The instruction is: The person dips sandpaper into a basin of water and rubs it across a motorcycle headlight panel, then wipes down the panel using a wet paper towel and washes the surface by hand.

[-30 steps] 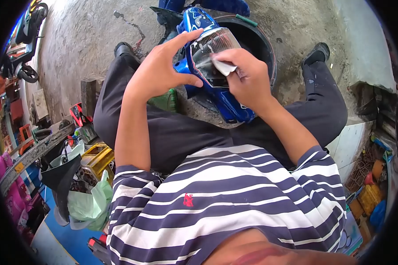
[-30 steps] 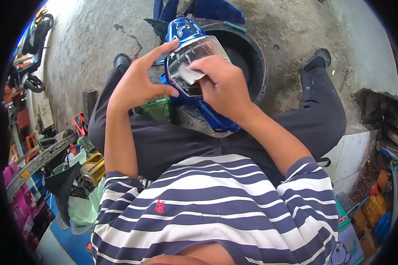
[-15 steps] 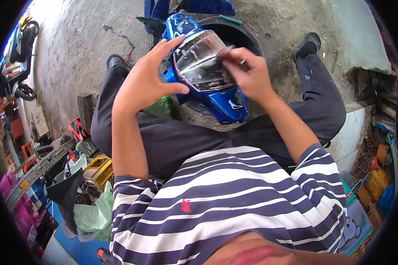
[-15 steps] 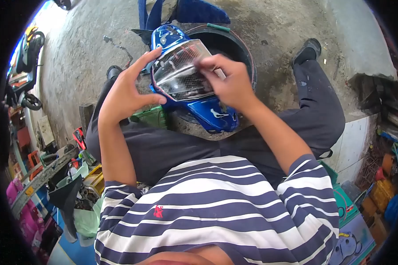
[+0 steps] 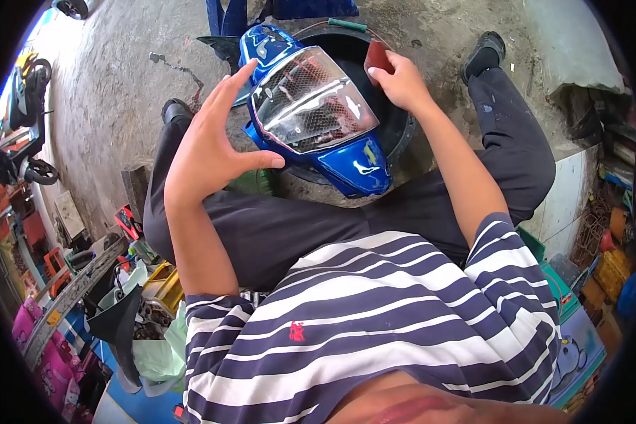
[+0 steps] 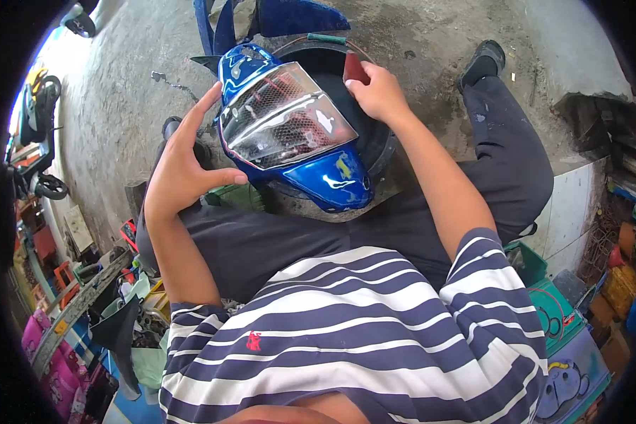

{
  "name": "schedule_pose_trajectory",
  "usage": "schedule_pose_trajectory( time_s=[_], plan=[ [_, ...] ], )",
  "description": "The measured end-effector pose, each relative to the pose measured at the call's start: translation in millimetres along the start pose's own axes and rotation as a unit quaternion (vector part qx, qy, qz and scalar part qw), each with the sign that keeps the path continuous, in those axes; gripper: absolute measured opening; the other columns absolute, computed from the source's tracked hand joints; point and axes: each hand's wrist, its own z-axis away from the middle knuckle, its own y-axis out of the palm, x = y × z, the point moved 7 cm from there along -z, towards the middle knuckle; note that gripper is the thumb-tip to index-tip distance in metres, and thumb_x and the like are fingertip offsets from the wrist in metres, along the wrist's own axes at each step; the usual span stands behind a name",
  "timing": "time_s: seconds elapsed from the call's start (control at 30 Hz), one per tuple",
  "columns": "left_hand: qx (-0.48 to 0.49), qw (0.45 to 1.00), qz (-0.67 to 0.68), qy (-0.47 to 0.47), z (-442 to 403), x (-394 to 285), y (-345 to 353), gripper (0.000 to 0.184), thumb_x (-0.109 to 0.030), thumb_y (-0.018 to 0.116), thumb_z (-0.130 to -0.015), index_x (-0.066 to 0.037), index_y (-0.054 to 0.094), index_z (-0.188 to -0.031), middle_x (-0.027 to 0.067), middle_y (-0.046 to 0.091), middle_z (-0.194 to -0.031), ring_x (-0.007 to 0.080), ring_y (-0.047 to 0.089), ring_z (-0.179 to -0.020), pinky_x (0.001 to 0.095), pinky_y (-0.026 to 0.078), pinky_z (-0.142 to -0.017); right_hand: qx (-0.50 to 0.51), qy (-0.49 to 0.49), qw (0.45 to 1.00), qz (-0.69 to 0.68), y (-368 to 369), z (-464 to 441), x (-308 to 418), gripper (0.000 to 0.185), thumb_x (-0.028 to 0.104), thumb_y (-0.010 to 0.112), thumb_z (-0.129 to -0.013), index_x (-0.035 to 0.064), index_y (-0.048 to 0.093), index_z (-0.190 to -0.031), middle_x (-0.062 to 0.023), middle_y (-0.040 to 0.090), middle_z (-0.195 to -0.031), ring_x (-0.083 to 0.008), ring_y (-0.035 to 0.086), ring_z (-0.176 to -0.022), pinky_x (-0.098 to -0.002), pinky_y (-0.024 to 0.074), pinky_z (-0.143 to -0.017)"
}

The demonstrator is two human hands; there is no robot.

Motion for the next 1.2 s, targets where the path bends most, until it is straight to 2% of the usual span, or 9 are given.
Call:
schedule_pose_trajectory(
  time_s=[0.1, 0.2, 0.23, 0.47, 0.5, 0.7, 0.9, 1.03, 1.2],
  plan=[
    [-0.001, 1.000, 0.014, 0.003, 2, -3, 1, 0.129, -0.031, 0.107, -0.061, -0.010, 0.044, -0.172, 0.0185, 0.055, -0.168, 0.0402, 0.048, -0.159, 0.0475, 0.039, -0.130, -0.040, -0.017, 0.984, 0.174, 11, 6, 17, 0.026, 0.024, 0.076, -0.095, 0.0057, 0.078, -0.114, -0.0236, 0.080, -0.108, -0.0448, 0.077, -0.106, -0.0533, 0.0590, -0.093],
    [-0.004, 1.000, 0.013, 0.003, 4, -4, 3, 0.129, -0.030, 0.107, -0.061, -0.009, 0.044, -0.172, 0.0184, 0.056, -0.167, 0.0382, 0.050, -0.157, 0.0464, 0.041, -0.129, -0.011, -0.057, 0.952, 0.302, 35, -24, -8, 0.025, 0.019, 0.075, -0.094, 0.0067, 0.079, -0.114, -0.0249, 0.080, -0.110, -0.0455, 0.077, -0.105, -0.0564, 0.0590, -0.095],
    [-0.006, 1.000, 0.011, 0.003, 4, -3, 3, 0.129, -0.030, 0.107, -0.061, -0.009, 0.044, -0.172, 0.0184, 0.055, -0.167, 0.0383, 0.050, -0.157, 0.0464, 0.040, -0.129, 0.003, -0.033, 0.951, 0.309, 40, -31, -10, 0.024, 0.012, 0.071, -0.091, 0.0051, 0.082, -0.111, -0.0287, 0.079, -0.112, -0.0480, 0.076, -0.106, -0.0593, 0.0593, -0.097],
    [-0.007, 1.000, -0.002, 0.002, 4, 1, 5, 0.129, -0.030, 0.107, -0.060, -0.007, 0.044, -0.171, 0.0180, 0.053, -0.169, 0.0382, 0.050, -0.157, 0.0459, 0.040, -0.130, -0.037, -0.056, 0.930, 0.360, 63, -53, -46, 0.020, 0.011, 0.072, -0.088, -0.0020, 0.082, -0.099, -0.0338, 0.076, -0.099, -0.0519, 0.076, -0.099, -0.0599, 0.0608, -0.093],
    [-0.006, 1.000, 0.004, 0.004, 2, 0, 6, 0.130, -0.030, 0.107, -0.060, -0.007, 0.044, -0.171, 0.0181, 0.053, -0.169, 0.0381, 0.050, -0.157, 0.0458, 0.040, -0.129, -0.017, -0.049, 0.932, 0.358, 65, -46, -36, 0.022, 0.000, 0.062, -0.092, -0.0081, 0.080, -0.100, -0.0384, 0.075, -0.104, -0.0535, 0.077, -0.102, -0.0597, 0.0626, -0.094],
    [-0.003, 1.000, -0.005, -0.006, -3, -1, 7, 0.130, -0.029, 0.108, -0.059, -0.009, 0.044, -0.171, 0.0183, 0.051, -0.169, 0.0379, 0.052, -0.155, 0.0458, 0.042, -0.128, -0.054, 0.009, 0.939, 0.340, 67, -48, -63, 0.025, 0.001, 0.058, -0.097, -0.0078, 0.079, -0.104, -0.0388, 0.075, -0.108, -0.0558, 0.075, -0.107, -0.0607, 0.0620, -0.095],
    [-0.004, 1.000, -0.008, -0.011, -3, -2, 7, 0.130, -0.029, 0.107, -0.060, -0.012, 0.044, -0.172, 0.0179, 0.050, -0.169, 0.0393, 0.053, -0.154, 0.0466, 0.043, -0.127, -0.101, -0.052, 0.960, 0.256, 59, -38, -39, 0.020, 0.000, 0.056, -0.095, -0.0041, 0.074, -0.101, -0.0374, 0.075, -0.105, -0.0572, 0.073, -0.107, -0.0640, 0.0581, -0.097],
    [-0.004, 1.000, -0.009, 0.003, -3, -1, 9, 0.130, -0.031, 0.108, -0.060, -0.011, 0.044, -0.172, 0.0180, 0.049, -0.169, 0.0398, 0.053, -0.154, 0.0469, 0.044, -0.126, -0.094, -0.046, 0.966, 0.237, 52, -34, -46, 0.010, 0.002, 0.066, -0.089, -0.0007, 0.071, -0.097, -0.0337, 0.075, -0.100, -0.0555, 0.073, -0.101, -0.0630, 0.0573, -0.092],
    [-0.009, 1.000, -0.018, 0.008, -1, 0, 9, 0.127, -0.034, 0.107, -0.063, -0.011, 0.044, -0.171, 0.0186, 0.048, -0.170, 0.0403, 0.052, -0.154, 0.0474, 0.044, -0.126, -0.078, -0.038, 0.977, 0.193, 45, -22, -22, 0.017, 0.005, 0.081, -0.083, 0.0026, 0.070, -0.096, -0.0274, 0.076, -0.095, -0.0508, 0.074, -0.096, -0.0585, 0.0573, -0.083]
  ],
)
